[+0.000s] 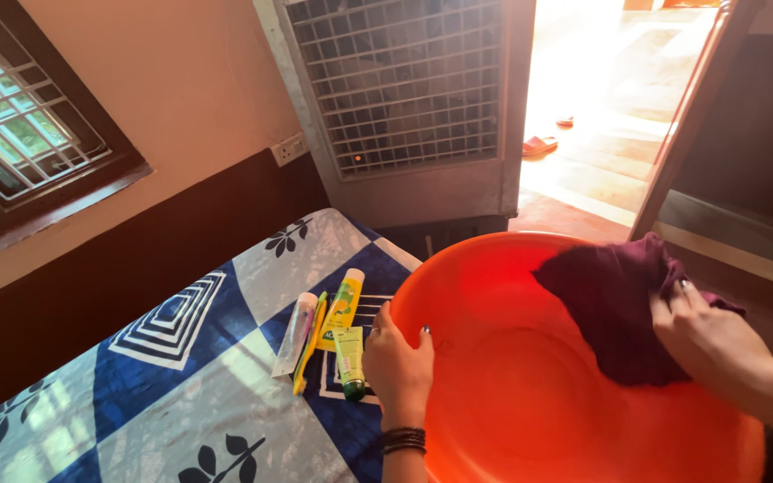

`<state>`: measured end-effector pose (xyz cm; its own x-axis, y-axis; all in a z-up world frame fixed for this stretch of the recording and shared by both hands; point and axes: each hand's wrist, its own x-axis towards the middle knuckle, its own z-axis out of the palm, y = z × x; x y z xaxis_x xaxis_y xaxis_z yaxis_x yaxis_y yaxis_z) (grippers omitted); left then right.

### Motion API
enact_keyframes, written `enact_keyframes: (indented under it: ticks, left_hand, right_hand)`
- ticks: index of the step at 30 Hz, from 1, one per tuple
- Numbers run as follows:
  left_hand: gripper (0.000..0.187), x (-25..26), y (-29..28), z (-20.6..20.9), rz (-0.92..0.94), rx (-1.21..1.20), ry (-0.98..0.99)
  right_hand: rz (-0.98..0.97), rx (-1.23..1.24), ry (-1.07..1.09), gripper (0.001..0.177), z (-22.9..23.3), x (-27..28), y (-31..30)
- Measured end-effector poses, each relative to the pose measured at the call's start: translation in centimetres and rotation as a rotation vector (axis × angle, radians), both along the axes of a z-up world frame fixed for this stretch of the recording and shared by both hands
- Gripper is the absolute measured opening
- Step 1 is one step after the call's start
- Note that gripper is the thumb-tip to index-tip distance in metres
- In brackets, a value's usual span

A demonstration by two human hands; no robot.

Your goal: The person hand-washes a dark purple cloth in an orange plastic basin. They repeatedly submerge, agitate, wring, and squeeze the cloth, then flip the basin to wipe its exterior with the same cloth.

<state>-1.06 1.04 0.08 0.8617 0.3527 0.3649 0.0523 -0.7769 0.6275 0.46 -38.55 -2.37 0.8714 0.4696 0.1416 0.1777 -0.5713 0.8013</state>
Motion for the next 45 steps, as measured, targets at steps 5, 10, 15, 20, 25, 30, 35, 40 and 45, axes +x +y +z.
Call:
enact_keyframes:
  ticks: [5, 10, 15, 20, 25, 30, 35, 40, 45]
  left_hand:
    - [0.066, -0.7, 0.2, 0.0, 0.017, -0.011, 0.016]
    - [0.066, -1.2, 0.6, -0.6, 0.010, -0.065, 0.010]
    - [0.067, -1.0, 0.9, -1.2, 0.062, -0.089, 0.087]
    - [0.063, -1.1, 1.0, -0.9, 0.100, -0.193, 0.081]
    - [0.064, -1.4, 1.1, 1.3, 0.120, -0.429, 0.191]
    - [0.061, -1.1, 1.5, 1.4, 0.114, -0.546, 0.104]
    - [0.069, -1.1, 1.4, 1.4, 0.095, -0.583, 0.090]
    - [0.077, -1.6, 1.2, 2.3, 0.060, -0.646, 0.113]
    - [0.076, -1.6, 1.2, 1.6, 0.005, -0.554, 0.053]
  right_hand:
    - [-0.169, 0.100, 0.349, 0.020, -0.7, -4.0, 0.7]
    - [-0.242, 0.286, 0.991, 0.008, -0.7, -7.5, 4.7]
    - [0.001, 0.339, 1.267, 0.024, -6.8, -8.3, 8.7]
    - [0.383, 0.365, 1.276, 0.041, -14.6, -7.2, 17.2]
    - [0.405, 0.067, 1.061, 0.051, -13.6, -5.9, 24.4]
    - [0.302, 0.052, 0.793, 0.060, -11.3, -2.5, 26.5]
    - [0.116, 0.175, 0.760, 0.061, -12.1, 4.0, 25.6]
    - [-0.081, 0.184, 0.661, 0.056, -13.1, 9.4, 20.9]
    - [-0.197, -0.029, 0.680, 0.055, -15.3, 12.3, 10.3]
